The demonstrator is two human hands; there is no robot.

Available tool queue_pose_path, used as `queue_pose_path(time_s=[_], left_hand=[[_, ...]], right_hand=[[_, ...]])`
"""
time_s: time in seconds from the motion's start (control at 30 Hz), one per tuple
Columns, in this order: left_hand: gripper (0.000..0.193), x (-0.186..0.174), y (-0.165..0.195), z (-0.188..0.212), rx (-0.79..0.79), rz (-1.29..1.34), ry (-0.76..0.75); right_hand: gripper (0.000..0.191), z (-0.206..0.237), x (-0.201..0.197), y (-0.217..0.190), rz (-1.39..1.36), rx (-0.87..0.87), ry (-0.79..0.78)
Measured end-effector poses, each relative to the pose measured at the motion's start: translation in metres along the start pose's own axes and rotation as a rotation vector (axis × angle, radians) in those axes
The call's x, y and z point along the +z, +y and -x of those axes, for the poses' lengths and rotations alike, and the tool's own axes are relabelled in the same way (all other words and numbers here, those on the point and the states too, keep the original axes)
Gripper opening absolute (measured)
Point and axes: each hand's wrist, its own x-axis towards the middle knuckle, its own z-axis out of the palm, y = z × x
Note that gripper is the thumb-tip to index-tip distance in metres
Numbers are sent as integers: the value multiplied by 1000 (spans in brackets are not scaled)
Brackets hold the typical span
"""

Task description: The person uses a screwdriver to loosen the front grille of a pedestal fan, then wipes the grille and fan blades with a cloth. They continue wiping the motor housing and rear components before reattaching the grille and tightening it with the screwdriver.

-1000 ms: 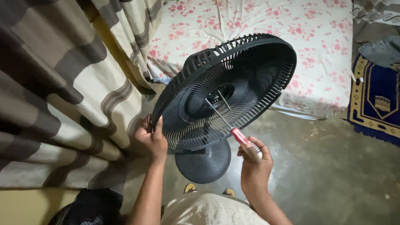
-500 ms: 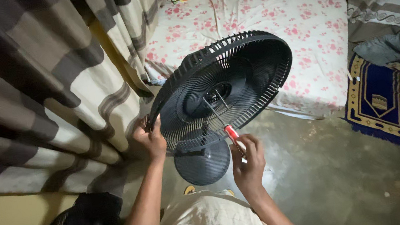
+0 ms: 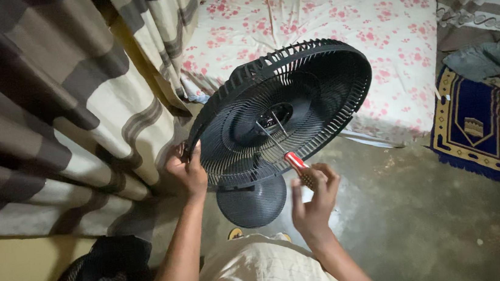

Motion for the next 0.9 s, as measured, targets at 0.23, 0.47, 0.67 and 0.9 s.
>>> queue_pose_path(time_s=[0.23, 0.47, 0.67, 0.9], left_hand=[[27, -2, 9, -8, 58, -72, 14], [30, -3, 3, -10, 67, -33, 0], [32, -3, -9, -6, -9, -64, 15], [29, -6, 1, -1, 54, -69, 10]], right_hand=[[29, -1, 4, 3, 20, -130, -6], [29, 0, 3, 2, -29, -16, -28], [25, 11, 7, 11, -149, -50, -50], [18, 15, 7, 22, -310, 177, -70]])
